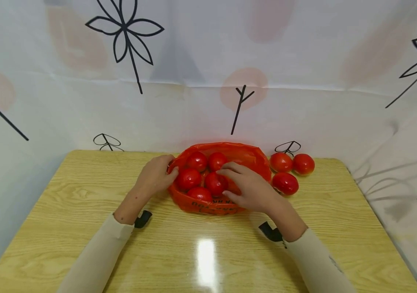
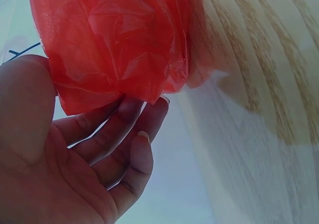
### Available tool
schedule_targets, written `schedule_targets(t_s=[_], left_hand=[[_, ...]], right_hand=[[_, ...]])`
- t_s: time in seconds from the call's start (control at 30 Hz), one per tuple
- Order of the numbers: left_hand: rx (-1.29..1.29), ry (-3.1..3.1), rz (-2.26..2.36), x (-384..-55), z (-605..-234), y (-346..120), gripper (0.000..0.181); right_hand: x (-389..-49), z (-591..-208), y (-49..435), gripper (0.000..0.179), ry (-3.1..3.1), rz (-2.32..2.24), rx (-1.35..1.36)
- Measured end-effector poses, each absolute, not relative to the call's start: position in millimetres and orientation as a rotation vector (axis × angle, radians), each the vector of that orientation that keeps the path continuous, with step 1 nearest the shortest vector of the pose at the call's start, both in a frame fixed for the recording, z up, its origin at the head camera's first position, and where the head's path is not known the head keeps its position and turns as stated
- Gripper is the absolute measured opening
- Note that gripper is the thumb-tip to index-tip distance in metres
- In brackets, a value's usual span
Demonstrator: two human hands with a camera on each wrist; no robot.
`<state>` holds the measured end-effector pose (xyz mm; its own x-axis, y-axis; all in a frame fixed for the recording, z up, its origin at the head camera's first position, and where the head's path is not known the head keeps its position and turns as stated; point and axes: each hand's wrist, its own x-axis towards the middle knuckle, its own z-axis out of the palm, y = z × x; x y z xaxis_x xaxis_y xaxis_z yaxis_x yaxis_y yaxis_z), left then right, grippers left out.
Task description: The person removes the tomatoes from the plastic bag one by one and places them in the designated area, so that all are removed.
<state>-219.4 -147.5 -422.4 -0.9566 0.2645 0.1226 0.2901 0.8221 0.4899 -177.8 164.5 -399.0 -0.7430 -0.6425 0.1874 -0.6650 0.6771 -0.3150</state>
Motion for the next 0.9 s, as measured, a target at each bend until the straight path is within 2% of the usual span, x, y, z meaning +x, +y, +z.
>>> schedule_targets(t_s=[0.9], left_hand=[[-0.444, -2.965, -0.831, -218, -421, -147, 0.021]], right_hand=[[-191, -409, 143, 0.058, -2.923, 0.496, 1.169]])
